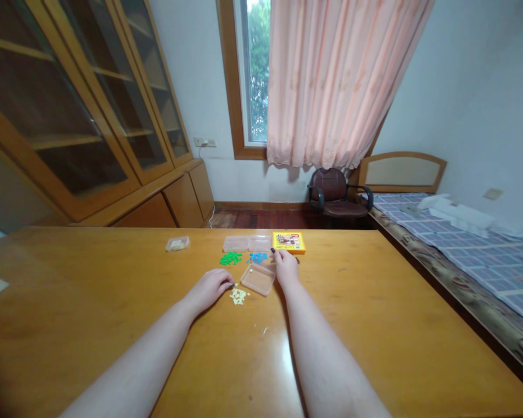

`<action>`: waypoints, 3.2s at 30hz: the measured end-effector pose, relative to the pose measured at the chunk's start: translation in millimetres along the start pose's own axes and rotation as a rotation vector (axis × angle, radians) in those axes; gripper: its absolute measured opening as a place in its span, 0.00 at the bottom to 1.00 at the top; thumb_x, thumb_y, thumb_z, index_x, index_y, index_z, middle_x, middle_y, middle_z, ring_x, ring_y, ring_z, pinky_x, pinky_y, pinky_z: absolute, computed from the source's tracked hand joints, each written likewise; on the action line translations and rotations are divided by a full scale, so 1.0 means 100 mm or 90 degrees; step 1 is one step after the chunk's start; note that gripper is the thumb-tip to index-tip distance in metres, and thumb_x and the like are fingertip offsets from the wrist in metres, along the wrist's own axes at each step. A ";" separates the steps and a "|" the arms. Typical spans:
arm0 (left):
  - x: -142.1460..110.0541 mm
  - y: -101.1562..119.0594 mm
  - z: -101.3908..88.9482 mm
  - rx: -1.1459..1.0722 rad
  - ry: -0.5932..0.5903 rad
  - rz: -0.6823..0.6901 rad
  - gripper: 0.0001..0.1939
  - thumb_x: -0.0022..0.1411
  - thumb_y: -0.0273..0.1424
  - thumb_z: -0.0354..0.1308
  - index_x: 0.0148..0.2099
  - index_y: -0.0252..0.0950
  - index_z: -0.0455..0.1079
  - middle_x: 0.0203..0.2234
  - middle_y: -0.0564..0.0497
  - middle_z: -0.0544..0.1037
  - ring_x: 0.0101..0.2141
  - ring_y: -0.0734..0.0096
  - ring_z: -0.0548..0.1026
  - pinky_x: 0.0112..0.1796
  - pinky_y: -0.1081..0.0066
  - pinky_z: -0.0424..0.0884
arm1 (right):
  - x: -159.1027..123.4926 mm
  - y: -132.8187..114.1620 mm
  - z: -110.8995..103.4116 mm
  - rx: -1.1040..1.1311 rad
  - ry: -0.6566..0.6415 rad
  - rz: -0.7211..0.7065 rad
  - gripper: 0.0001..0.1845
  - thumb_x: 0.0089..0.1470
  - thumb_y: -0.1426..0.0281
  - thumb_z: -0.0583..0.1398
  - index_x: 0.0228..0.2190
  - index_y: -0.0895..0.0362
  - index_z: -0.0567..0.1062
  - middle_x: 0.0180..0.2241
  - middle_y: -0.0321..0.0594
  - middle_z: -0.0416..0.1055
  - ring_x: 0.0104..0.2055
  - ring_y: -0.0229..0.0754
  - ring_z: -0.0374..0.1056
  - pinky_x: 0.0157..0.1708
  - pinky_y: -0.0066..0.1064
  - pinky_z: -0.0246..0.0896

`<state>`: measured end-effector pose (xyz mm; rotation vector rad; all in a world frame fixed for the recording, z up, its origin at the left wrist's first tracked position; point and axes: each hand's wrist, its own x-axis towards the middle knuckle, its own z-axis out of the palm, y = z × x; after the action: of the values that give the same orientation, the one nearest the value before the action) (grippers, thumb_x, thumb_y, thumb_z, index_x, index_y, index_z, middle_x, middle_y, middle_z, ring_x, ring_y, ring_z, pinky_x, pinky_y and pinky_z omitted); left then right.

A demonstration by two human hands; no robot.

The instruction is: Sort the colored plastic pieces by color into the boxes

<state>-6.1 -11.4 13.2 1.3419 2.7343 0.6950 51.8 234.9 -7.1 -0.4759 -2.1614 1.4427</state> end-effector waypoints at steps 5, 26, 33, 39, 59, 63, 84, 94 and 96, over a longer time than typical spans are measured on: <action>0.08 0.23 0.00 -0.025 0.094 0.020 0.06 0.61 0.28 0.53 0.34 0.37 0.71 0.32 0.50 0.75 0.37 0.67 0.71 0.41 0.68 0.65 | -0.02 -0.04 0.02 -0.024 -0.008 -0.028 0.20 0.53 0.57 0.50 0.23 0.57 0.72 0.25 0.40 0.73 0.29 0.42 0.67 0.29 0.28 0.56; 0.06 0.02 0.03 -0.007 -0.020 0.033 0.07 0.59 0.32 0.56 0.37 0.43 0.75 0.36 0.51 0.76 0.39 0.68 0.71 0.43 0.69 0.65 | 0.00 0.02 0.01 -0.012 0.000 -0.011 0.21 0.54 0.57 0.50 0.28 0.58 0.75 0.25 0.40 0.74 0.29 0.42 0.68 0.29 0.29 0.56; 0.06 0.04 0.04 -0.002 -0.006 0.005 0.05 0.58 0.28 0.56 0.33 0.39 0.73 0.31 0.51 0.76 0.35 0.68 0.72 0.40 0.69 0.66 | 0.00 0.01 0.00 -0.012 -0.006 -0.011 0.20 0.54 0.57 0.50 0.27 0.57 0.74 0.25 0.40 0.73 0.28 0.42 0.67 0.28 0.28 0.56; 0.06 0.07 0.01 -0.066 0.126 -0.018 0.06 0.59 0.28 0.53 0.34 0.37 0.71 0.32 0.49 0.76 0.37 0.67 0.72 0.41 0.67 0.67 | -0.03 -0.06 0.01 -0.025 -0.009 -0.020 0.20 0.54 0.57 0.50 0.24 0.57 0.73 0.24 0.40 0.73 0.28 0.42 0.67 0.28 0.28 0.55; 0.00 -0.08 -0.07 0.156 0.056 -0.176 0.14 0.62 0.36 0.52 0.48 0.45 0.73 0.41 0.48 0.74 0.43 0.63 0.70 0.43 0.65 0.65 | -0.03 -0.06 -0.01 -0.044 0.000 -0.021 0.21 0.55 0.57 0.50 0.25 0.58 0.73 0.25 0.40 0.74 0.29 0.42 0.68 0.28 0.28 0.55; 0.00 -0.05 -0.03 0.163 0.042 -0.169 0.12 0.61 0.34 0.53 0.44 0.45 0.75 0.40 0.49 0.74 0.43 0.63 0.70 0.43 0.66 0.64 | -0.03 -0.06 0.00 -0.032 0.000 -0.013 0.20 0.54 0.58 0.50 0.25 0.58 0.73 0.25 0.40 0.74 0.28 0.42 0.67 0.28 0.28 0.55; 0.10 -0.05 0.05 0.036 0.160 -0.130 0.06 0.60 0.28 0.53 0.33 0.37 0.71 0.32 0.50 0.76 0.36 0.66 0.72 0.39 0.68 0.65 | -0.05 -0.06 0.05 -0.035 -0.023 -0.043 0.21 0.55 0.57 0.50 0.23 0.57 0.73 0.24 0.39 0.73 0.28 0.41 0.66 0.28 0.27 0.53; 0.03 0.34 0.14 0.023 0.118 0.047 0.08 0.61 0.29 0.54 0.41 0.39 0.73 0.37 0.50 0.78 0.39 0.66 0.72 0.42 0.65 0.65 | -0.02 -0.04 0.03 -0.040 -0.019 -0.042 0.21 0.55 0.58 0.50 0.25 0.58 0.74 0.25 0.40 0.73 0.28 0.41 0.67 0.29 0.28 0.55; -0.01 0.32 0.09 0.027 0.087 0.044 0.07 0.62 0.31 0.54 0.39 0.40 0.73 0.34 0.51 0.78 0.38 0.67 0.72 0.41 0.66 0.64 | 0.00 -0.01 0.01 -0.025 -0.001 -0.022 0.21 0.55 0.58 0.50 0.27 0.58 0.75 0.26 0.41 0.74 0.29 0.42 0.68 0.30 0.29 0.57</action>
<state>20.4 8.6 17.6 1.4553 2.8349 0.7635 51.2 233.5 -6.5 -0.4492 -2.1923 1.3849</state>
